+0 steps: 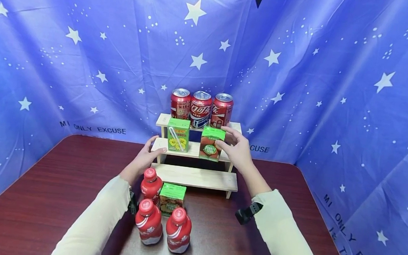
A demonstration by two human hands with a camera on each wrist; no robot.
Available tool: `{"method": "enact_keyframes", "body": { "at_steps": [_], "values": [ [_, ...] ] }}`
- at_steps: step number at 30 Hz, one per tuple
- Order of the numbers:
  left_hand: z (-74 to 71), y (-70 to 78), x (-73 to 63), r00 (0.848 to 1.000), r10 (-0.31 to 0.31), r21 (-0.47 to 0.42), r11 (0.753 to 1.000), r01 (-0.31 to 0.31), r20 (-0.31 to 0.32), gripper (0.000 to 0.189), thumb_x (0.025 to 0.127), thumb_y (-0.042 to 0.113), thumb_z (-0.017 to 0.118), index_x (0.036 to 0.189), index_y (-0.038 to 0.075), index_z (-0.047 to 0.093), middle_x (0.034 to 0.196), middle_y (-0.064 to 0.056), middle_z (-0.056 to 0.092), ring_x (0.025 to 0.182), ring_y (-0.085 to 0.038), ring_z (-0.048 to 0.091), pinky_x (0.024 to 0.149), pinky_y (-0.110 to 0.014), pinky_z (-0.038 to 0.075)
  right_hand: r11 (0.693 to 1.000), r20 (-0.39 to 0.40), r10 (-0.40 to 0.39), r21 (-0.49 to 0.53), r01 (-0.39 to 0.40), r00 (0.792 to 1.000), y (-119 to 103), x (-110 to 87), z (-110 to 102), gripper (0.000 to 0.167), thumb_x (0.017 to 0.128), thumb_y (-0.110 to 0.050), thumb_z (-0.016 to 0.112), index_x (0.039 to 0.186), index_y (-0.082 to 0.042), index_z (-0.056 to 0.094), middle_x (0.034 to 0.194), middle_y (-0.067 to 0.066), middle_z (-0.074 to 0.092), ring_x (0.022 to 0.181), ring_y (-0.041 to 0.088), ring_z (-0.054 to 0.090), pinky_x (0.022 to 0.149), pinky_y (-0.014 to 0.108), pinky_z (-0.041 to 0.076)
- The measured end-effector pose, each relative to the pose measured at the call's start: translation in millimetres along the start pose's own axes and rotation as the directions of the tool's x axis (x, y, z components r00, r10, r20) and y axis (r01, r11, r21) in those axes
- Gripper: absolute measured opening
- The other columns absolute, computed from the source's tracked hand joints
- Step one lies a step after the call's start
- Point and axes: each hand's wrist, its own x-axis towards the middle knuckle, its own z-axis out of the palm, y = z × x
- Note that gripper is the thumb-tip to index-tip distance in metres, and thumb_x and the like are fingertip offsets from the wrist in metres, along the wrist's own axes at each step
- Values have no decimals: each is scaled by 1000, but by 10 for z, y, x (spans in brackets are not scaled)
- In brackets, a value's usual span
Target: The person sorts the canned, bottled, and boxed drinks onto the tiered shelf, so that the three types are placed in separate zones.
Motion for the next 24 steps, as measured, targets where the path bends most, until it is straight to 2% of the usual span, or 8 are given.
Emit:
{"method": "enact_keyframes", "body": {
  "at_steps": [5, 9, 13, 17, 20, 21, 24],
  "values": [
    [-3, -3, 1, 1000, -2, 2, 1000, 2, -1, 73, 88, 17, 64, 147, 25, 22, 122, -14, 49, 103, -19, 52, 96, -36, 42, 1000, -9, 11, 15, -11, 1000, 0, 73, 71, 50, 84, -17, 71, 131, -12, 54, 123, 16, 61, 109, 19, 60, 90, 28, 50],
    [-3, -1, 2, 1000, 5, -20, 1000, -5, 7, 72, 88, 15, 64, 147, 23, 22, 122, -14, 50, 100, -17, 53, 98, -37, 42, 998, -15, 13, 56, -12, 1000, 7, 140, 126, 50, 84, -14, 70, 131, -11, 54, 123, 17, 61, 113, 25, 59, 90, 27, 50],
    [-3, 2, 8, 1000, 3, -16, 1000, -2, 6, 72, 89, 14, 63, 147, 23, 22, 121, -12, 50, 97, -14, 54, 96, -35, 43, 997, -27, 19, 74, -17, 999, 16, 200, 169, 50, 84, -11, 70, 131, -11, 54, 122, 18, 61, 113, 26, 59, 89, 27, 50],
    [-5, -17, 26, 1000, -2, -11, 1000, 2, 3, 73, 88, 16, 64, 147, 24, 23, 123, -15, 50, 103, -19, 53, 99, -38, 41, 995, -48, 47, 86, -43, 998, 28, 233, 209, 49, 84, -10, 69, 130, -10, 54, 123, 18, 61, 114, 26, 58, 94, 34, 48],
    [-7, -46, 32, 1000, 18, -16, 1000, -18, 5, 73, 87, 19, 66, 147, 24, 24, 124, -17, 49, 107, -24, 52, 100, -41, 41, 994, -59, 65, 90, -60, 996, 39, 241, 234, 48, 84, -9, 69, 130, -10, 54, 123, 18, 60, 115, 26, 58, 95, 36, 48],
    [-16, -63, 30, 999, 52, -29, 998, -51, 15, 73, 86, 22, 67, 146, 24, 25, 121, -16, 50, 105, -23, 53, 98, -39, 43, 994, -61, 70, 92, -65, 996, 42, 243, 241, 48, 84, -9, 69, 130, -11, 55, 123, 18, 61, 114, 26, 58, 95, 35, 48],
    [-22, -62, 9, 997, 77, -33, 997, -76, 22, 74, 85, 24, 69, 145, 23, 26, 118, -15, 51, 101, -21, 54, 94, -38, 45, 993, -61, 58, 104, -51, 996, 43, 257, 262, 48, 84, -8, 68, 130, -10, 55, 123, 19, 61, 111, 23, 60, 92, 29, 49]
  ]
}}
